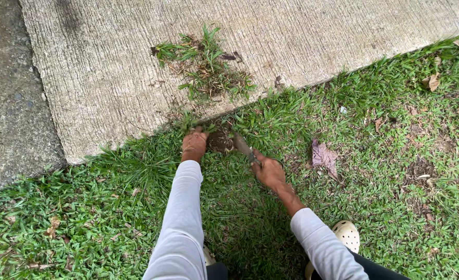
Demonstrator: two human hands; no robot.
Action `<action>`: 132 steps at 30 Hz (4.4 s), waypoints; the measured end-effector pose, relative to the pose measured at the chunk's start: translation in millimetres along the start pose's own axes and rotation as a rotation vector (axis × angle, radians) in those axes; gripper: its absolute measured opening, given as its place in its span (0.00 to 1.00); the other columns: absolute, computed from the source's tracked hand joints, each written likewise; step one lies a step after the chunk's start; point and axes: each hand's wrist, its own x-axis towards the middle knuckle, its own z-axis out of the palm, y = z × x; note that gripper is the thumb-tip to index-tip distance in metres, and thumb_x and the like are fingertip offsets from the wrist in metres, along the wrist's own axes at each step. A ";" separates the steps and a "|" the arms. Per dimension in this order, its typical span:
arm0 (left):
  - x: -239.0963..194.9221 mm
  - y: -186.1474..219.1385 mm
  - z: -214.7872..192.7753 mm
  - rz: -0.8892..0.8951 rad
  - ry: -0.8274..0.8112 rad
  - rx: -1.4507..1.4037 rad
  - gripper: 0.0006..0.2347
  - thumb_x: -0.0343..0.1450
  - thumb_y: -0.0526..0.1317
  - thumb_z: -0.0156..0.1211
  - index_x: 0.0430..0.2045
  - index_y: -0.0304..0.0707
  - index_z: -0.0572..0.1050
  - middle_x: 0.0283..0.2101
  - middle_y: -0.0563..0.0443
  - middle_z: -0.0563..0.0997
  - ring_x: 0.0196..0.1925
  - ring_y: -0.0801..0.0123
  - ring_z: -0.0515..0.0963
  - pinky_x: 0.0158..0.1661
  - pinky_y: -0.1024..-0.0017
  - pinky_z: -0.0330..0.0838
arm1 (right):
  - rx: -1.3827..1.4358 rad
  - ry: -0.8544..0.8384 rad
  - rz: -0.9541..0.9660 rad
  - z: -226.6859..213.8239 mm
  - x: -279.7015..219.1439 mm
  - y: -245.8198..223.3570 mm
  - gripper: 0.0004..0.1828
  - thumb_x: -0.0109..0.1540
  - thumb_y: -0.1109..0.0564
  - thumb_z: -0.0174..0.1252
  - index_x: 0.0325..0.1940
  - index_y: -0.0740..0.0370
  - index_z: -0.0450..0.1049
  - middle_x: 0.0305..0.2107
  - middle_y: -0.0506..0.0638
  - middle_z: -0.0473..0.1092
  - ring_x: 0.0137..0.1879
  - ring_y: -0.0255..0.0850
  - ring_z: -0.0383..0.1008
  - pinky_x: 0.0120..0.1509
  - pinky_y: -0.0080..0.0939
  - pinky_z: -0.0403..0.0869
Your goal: The person uses a hand tool to loosen and remove weeds growing along the edge of a concrete slab. They repeatedly scrape the soil, pull out the weeds by hand, and place the removed vegetation on the concrete surface.
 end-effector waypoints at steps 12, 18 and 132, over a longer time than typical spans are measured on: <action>-43.2 85.9 -57.6 -0.144 -0.260 -0.128 0.32 0.72 0.66 0.52 0.66 0.48 0.67 0.72 0.46 0.62 0.75 0.54 0.58 0.69 0.55 0.51 | 0.265 -0.183 0.278 17.6 4.8 16.9 0.30 0.65 0.43 0.55 0.73 0.37 0.66 0.54 0.53 0.78 0.56 0.46 0.80 0.68 0.44 0.71; -27.0 99.1 -43.9 -0.215 -0.347 -0.154 0.24 0.75 0.50 0.51 0.68 0.47 0.65 0.74 0.46 0.61 0.76 0.54 0.57 0.69 0.52 0.50 | 0.545 0.131 -0.018 61.9 17.1 26.7 0.30 0.63 0.45 0.62 0.68 0.52 0.69 0.53 0.55 0.77 0.51 0.43 0.80 0.59 0.43 0.73; -45.6 117.1 -16.3 -0.094 -0.068 -0.326 0.24 0.69 0.30 0.59 0.59 0.64 0.72 0.72 0.52 0.60 0.71 0.57 0.65 0.67 0.61 0.61 | 0.152 0.300 -0.060 50.4 -17.1 28.7 0.33 0.63 0.44 0.63 0.72 0.34 0.65 0.46 0.65 0.74 0.37 0.54 0.77 0.41 0.56 0.76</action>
